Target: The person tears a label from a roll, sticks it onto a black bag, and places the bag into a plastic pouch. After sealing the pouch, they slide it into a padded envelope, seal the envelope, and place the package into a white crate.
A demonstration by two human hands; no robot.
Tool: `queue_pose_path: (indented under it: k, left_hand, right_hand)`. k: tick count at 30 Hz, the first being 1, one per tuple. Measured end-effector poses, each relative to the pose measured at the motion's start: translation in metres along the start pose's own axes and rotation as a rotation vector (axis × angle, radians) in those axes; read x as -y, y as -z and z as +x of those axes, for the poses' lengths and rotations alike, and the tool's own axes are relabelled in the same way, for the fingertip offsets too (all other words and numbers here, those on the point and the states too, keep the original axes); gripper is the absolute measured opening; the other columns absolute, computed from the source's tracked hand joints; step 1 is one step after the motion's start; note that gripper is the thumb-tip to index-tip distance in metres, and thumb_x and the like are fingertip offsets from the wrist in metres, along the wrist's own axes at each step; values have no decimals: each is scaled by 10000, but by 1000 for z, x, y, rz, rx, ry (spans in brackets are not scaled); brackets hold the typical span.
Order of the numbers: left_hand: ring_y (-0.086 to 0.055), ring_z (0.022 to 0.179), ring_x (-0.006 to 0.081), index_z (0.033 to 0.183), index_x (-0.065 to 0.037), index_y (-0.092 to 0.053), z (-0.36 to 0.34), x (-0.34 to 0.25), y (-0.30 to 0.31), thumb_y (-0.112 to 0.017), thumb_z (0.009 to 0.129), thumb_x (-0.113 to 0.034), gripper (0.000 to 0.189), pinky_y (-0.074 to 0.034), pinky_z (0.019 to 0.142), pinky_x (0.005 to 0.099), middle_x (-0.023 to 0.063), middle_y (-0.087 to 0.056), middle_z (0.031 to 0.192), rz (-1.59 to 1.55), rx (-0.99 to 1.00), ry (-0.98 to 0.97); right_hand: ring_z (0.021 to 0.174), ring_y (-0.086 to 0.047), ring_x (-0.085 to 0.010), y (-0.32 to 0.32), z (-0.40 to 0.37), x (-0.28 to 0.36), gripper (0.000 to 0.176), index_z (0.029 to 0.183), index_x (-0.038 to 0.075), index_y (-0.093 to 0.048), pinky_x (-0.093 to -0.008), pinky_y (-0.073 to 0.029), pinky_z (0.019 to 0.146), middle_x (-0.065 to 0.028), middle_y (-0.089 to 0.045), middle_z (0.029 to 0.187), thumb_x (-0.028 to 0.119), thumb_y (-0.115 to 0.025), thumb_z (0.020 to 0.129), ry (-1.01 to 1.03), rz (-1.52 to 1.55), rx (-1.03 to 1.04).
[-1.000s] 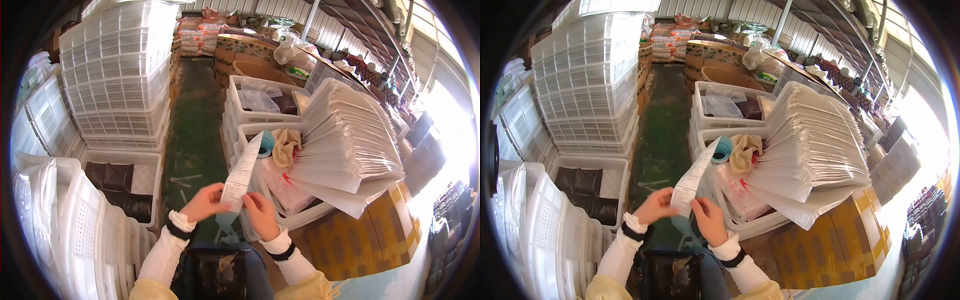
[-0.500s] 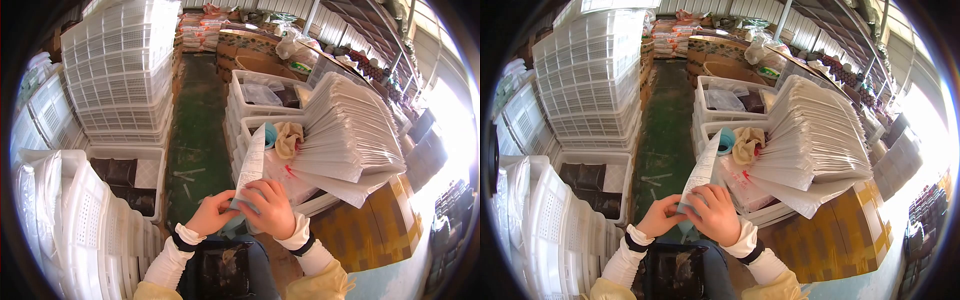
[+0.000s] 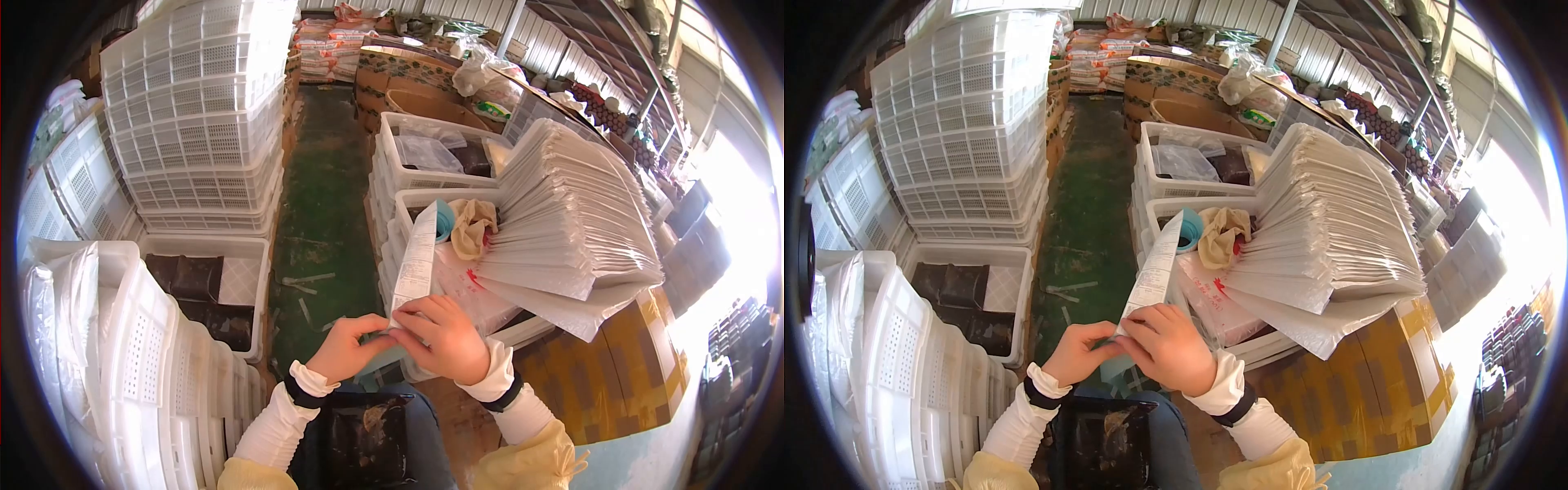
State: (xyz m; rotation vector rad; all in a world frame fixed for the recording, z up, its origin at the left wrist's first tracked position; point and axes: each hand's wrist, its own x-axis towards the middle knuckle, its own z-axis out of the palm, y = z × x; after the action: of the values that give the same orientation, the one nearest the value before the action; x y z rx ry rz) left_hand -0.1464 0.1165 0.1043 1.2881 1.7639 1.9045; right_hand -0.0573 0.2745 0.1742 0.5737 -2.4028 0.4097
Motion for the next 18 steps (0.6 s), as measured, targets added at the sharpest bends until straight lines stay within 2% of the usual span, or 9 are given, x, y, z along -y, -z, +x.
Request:
queue_pose_path:
  k: [1,4,7,10,13,16,18]
  left_hand:
    - [-625,761,155,983,14,-628,-1,-1,1,-680,778,-54,222,-466,676,270,113,-656,841,3,21,65]
    - [-634,758,159,982,5,-632,1,-4,0,-678,780,-54,216,-469,663,267,116,-661,853,24,3,23]
    - [-623,715,147,983,5,-632,1,-3,-2,-678,780,-55,217,-464,614,268,123,-664,862,94,-20,-20]
    - [-616,697,138,979,5,-632,1,-6,-2,-683,777,-62,219,-456,579,265,119,-665,865,108,-18,21]
    - [-615,694,127,980,5,-631,0,-3,-1,-680,780,-68,219,-453,562,264,113,-668,877,146,-16,31]
    - [-612,702,122,990,6,-629,-2,-1,1,-667,792,-70,215,-453,579,267,105,-672,892,130,-2,71]
    - [-623,735,136,1018,5,-624,0,11,6,-660,799,-74,235,-465,627,264,105,-676,909,128,-6,108]
  right_hand:
    - [830,-574,-254,0,-1,-2,213,900,14,-628,-349,-448,704,-90,-595,891,84,-696,710,-13,41,7]
    - [795,-588,-263,-2,-4,-6,209,909,8,-623,-363,-461,683,-97,-604,865,72,-685,720,-70,150,-21]
    - [726,-599,-273,-3,-4,-2,198,905,6,-612,-362,-475,649,-96,-607,822,52,-672,723,11,-22,-35]
    - [674,-600,-277,-6,-5,0,180,892,7,-604,-353,-479,625,-94,-612,801,37,-661,724,43,-54,-75]
    - [649,-595,-286,-9,-8,-3,170,887,11,-594,-348,-480,599,-102,-607,757,21,-650,728,-8,3,-106]
    - [644,-606,-273,-2,-10,-3,119,863,-1,-594,-337,-480,600,-120,-610,730,21,-640,756,-237,-34,-112]
    - [649,-616,-259,8,-10,-11,106,869,-10,-602,-325,-478,597,-129,-620,737,20,-636,774,-373,19,-286]
